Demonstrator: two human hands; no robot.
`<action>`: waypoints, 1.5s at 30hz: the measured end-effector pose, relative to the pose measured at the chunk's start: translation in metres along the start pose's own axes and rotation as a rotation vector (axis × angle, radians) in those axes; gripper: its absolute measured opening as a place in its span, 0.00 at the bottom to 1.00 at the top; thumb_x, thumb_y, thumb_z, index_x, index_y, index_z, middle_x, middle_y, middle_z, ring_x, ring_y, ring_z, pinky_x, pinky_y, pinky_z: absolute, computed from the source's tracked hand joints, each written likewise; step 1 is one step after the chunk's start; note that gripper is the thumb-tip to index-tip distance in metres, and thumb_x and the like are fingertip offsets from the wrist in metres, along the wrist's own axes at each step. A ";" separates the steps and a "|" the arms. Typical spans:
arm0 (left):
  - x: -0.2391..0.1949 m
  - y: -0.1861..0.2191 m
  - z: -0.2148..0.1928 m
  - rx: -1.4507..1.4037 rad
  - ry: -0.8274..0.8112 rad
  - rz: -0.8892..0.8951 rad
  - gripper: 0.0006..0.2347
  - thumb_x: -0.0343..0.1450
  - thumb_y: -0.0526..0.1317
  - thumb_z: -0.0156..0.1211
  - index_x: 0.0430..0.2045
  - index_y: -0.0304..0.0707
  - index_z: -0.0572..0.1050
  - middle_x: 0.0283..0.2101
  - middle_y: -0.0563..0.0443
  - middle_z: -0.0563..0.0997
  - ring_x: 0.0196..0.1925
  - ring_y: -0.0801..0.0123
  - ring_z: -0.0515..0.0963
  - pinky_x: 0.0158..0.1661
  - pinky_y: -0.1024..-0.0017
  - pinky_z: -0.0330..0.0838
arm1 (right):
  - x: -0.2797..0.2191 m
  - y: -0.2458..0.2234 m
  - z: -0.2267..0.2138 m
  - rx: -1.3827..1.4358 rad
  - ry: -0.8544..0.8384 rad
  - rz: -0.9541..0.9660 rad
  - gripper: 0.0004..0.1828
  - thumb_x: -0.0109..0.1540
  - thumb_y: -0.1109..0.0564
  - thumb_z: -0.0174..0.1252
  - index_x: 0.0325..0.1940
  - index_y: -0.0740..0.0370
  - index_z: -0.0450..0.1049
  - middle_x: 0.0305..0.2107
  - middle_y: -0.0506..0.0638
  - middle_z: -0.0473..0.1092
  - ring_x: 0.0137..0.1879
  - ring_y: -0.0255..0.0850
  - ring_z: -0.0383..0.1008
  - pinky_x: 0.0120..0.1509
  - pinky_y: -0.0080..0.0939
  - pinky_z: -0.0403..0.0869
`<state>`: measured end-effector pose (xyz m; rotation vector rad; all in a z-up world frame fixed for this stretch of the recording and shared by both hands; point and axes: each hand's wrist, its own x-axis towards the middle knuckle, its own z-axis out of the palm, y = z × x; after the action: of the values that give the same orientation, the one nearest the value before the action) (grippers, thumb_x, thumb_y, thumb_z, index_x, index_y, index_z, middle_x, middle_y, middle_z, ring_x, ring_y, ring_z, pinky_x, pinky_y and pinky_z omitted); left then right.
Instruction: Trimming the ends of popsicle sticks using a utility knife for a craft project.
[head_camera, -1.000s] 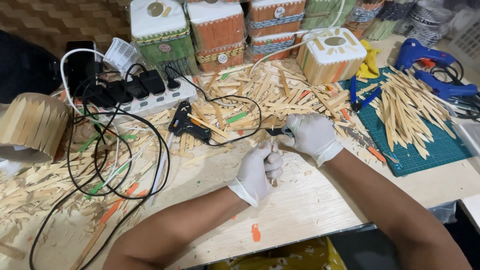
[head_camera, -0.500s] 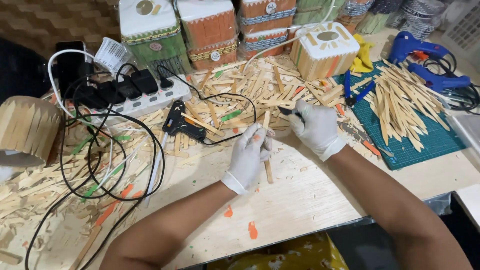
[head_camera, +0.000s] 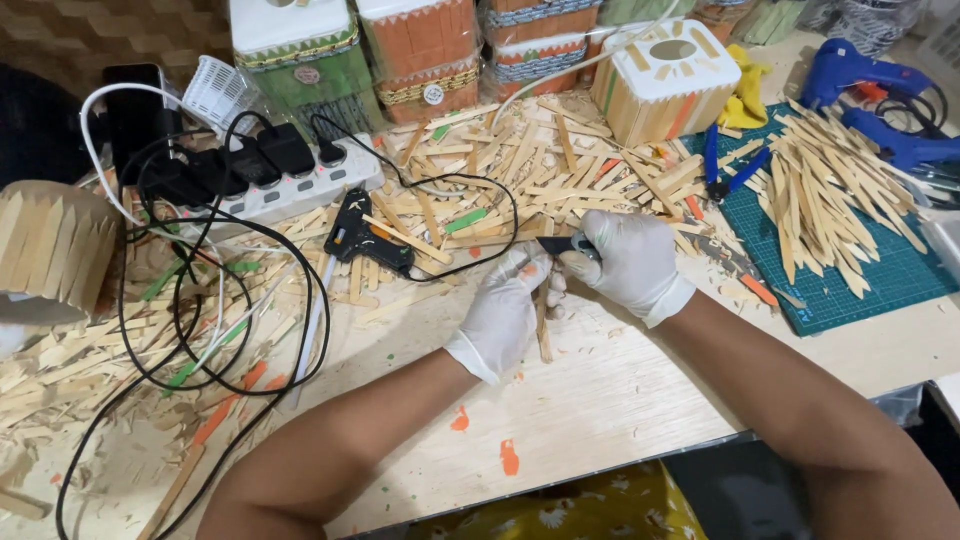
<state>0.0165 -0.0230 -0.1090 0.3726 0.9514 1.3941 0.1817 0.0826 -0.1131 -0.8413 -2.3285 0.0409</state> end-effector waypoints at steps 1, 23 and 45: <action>0.000 0.000 0.000 -0.001 -0.013 0.010 0.05 0.75 0.36 0.56 0.39 0.34 0.76 0.27 0.40 0.78 0.23 0.66 0.75 0.23 0.71 0.75 | 0.001 -0.002 -0.001 0.009 0.003 -0.004 0.28 0.65 0.25 0.49 0.30 0.47 0.62 0.18 0.47 0.64 0.29 0.51 0.74 0.36 0.47 0.74; -0.025 0.014 0.015 -0.037 -0.095 -0.001 0.07 0.77 0.38 0.53 0.31 0.36 0.73 0.20 0.48 0.74 0.18 0.77 0.64 0.19 0.80 0.59 | -0.003 -0.001 0.001 0.009 0.025 -0.051 0.27 0.67 0.26 0.47 0.30 0.48 0.63 0.17 0.47 0.63 0.28 0.51 0.73 0.34 0.47 0.73; -0.033 0.009 0.013 -0.132 -0.153 -0.104 0.06 0.78 0.38 0.51 0.32 0.38 0.71 0.18 0.54 0.65 0.15 0.80 0.56 0.18 0.83 0.54 | -0.005 0.012 0.015 -0.007 0.040 -0.119 0.29 0.66 0.24 0.43 0.28 0.47 0.61 0.17 0.45 0.62 0.27 0.49 0.72 0.35 0.45 0.72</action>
<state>0.0236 -0.0482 -0.0833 0.3215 0.7392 1.3059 0.1822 0.0925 -0.1305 -0.6989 -2.3379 -0.0344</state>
